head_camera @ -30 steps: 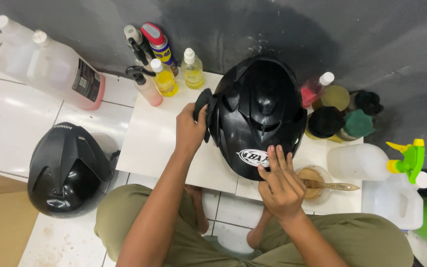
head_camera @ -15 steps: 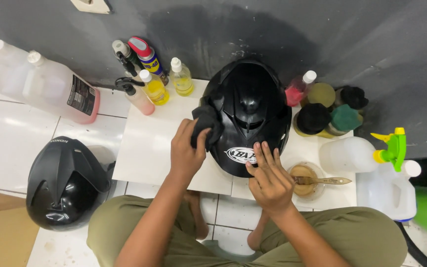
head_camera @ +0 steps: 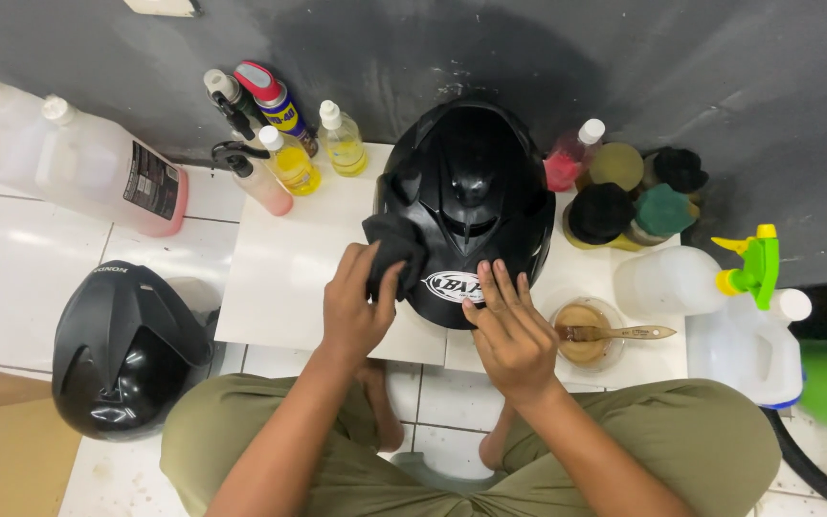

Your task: The person wipes a black motorcycle helmet with a black cloth, focusing on the top and sides. They then use a small brush to apply a beige paste from a container onto the helmet's surface.

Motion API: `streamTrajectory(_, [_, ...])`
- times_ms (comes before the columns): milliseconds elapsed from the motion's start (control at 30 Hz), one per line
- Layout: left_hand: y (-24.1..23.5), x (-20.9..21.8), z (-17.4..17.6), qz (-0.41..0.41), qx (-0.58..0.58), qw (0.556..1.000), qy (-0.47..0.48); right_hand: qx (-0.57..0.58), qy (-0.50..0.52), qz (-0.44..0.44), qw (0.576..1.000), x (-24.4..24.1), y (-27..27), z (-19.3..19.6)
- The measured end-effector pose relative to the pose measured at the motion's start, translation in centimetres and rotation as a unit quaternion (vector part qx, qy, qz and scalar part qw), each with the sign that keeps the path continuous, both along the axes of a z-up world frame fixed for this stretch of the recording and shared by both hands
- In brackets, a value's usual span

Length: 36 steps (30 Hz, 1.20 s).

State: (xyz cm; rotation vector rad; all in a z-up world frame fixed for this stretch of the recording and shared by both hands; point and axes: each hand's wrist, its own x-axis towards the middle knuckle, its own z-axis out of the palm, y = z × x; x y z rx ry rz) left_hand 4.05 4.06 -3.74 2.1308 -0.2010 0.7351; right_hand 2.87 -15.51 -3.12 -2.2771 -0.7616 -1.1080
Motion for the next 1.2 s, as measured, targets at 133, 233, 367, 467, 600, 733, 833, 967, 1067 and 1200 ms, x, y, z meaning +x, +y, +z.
streamTrajectory(133, [-0.9,-1.5,0.9,-0.048,0.088,0.994,-0.053,-0.002,0.011,-0.009,1.0,-0.5,-0.3,0.1])
streamTrajectory(233, [-1.8,-1.8,1.5,-0.085,0.145,0.982,-0.082,0.018,0.02,-0.011,1.0,-0.6,-0.5,0.2])
streamTrajectory(367, [-2.9,-1.9,2.4,-0.103,0.146,0.983,-0.044,0.075,0.134,0.042,0.987,-1.0,-1.1,1.1])
streamTrajectory(467, [-3.8,-1.4,4.2,-0.143,0.07,0.987,0.034,0.065,0.179,0.056,0.98,-0.9,-1.5,2.0])
streamTrajectory(600, [-2.3,-0.7,6.3,-0.233,-0.054,0.956,0.17,-0.017,0.106,-0.009,0.994,-0.3,-0.7,2.4])
streamTrajectory(733, [-0.1,0.3,9.2,-0.268,-0.068,0.935,0.224,0.029,0.074,0.017,0.997,0.6,0.6,3.1])
streamTrajectory(833, [0.9,0.4,10.0,-0.206,0.028,0.968,0.143,0.033,0.05,0.02,0.998,0.5,0.7,3.5])
streamTrajectory(967, [1.1,0.2,11.6,-0.163,0.246,0.927,0.232,0.001,0.042,0.005,0.999,-0.4,-0.4,3.4])
streamTrajectory(1067, [0.9,1.0,10.8,-0.153,0.303,0.9,0.273,0.012,0.059,-0.023,0.998,0.2,-0.5,3.6])
streamTrajectory(1200, [0.7,1.6,9.5,-0.128,0.341,0.9,0.24,0.044,0.095,-0.032,0.994,1.7,0.3,4.0])
